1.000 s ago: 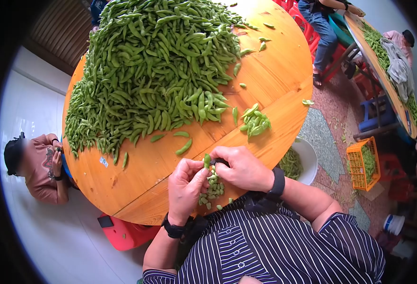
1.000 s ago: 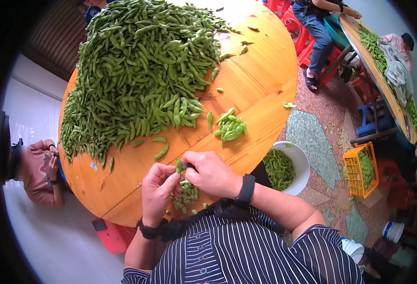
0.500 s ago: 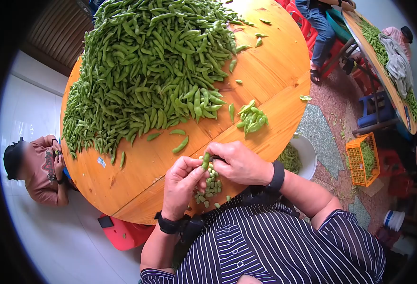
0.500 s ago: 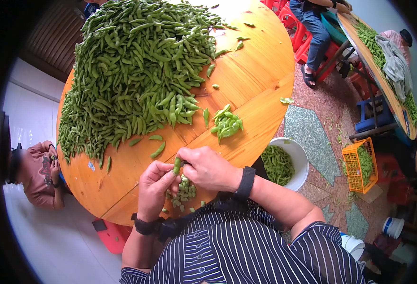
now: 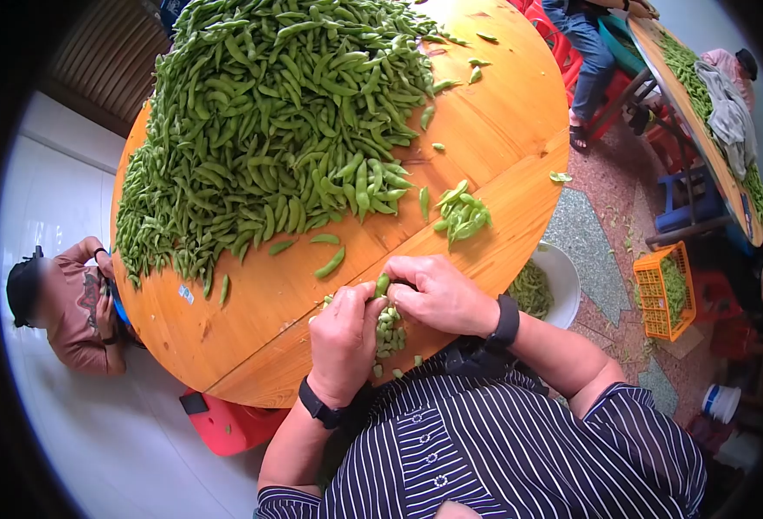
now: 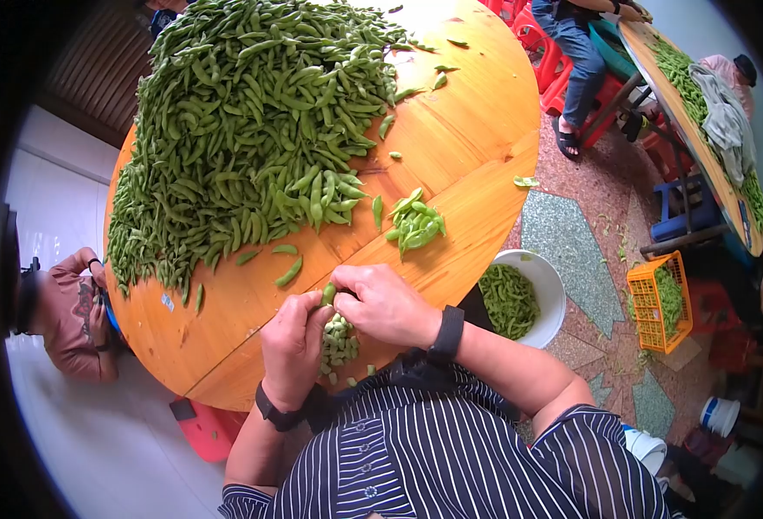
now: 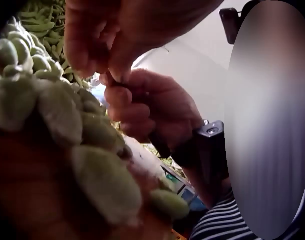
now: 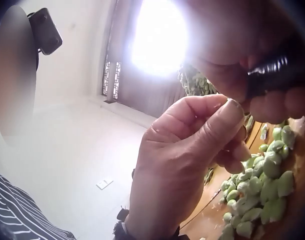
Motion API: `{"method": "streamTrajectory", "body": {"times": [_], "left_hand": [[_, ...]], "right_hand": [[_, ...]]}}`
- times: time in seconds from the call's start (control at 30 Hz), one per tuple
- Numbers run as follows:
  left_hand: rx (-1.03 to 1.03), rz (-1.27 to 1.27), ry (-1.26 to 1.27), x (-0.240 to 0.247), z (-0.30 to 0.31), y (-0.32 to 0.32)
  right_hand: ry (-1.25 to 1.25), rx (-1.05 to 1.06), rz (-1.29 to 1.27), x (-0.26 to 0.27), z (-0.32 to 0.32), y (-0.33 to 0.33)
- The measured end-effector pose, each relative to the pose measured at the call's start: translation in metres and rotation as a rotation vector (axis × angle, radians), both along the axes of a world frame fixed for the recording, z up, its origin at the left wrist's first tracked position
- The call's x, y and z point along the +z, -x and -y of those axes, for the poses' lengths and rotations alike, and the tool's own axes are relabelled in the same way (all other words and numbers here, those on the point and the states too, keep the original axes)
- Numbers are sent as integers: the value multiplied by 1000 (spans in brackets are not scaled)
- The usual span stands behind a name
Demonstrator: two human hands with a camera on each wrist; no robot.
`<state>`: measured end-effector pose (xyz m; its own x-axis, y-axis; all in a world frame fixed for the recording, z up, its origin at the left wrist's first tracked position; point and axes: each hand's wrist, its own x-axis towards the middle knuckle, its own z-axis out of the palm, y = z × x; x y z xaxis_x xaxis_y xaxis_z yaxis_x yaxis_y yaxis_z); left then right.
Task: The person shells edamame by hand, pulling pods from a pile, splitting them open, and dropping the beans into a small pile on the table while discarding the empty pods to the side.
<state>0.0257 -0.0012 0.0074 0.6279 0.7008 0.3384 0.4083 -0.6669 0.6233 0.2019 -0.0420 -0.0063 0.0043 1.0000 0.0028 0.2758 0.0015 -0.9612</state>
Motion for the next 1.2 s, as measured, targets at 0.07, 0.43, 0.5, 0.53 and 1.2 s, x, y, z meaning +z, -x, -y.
{"method": "streamTrajectory", "body": {"times": [0.07,0.43,0.5,0.53,1.2], "left_hand": [[25,17,51,1,0,-1],[239,239,876,2,-4,1],[270,336,1172,10,-5,-1],[269,336,1172,6,-4,-1],[135,303,1098,1,-7,1]], "right_hand": [[8,-6,6,1,0,2],[108,11,-83,-1,-4,6],[116,23,-66,1,-5,6],[116,23,-65,2,-6,6],[-141,-116,209,-4,-4,10]]}}
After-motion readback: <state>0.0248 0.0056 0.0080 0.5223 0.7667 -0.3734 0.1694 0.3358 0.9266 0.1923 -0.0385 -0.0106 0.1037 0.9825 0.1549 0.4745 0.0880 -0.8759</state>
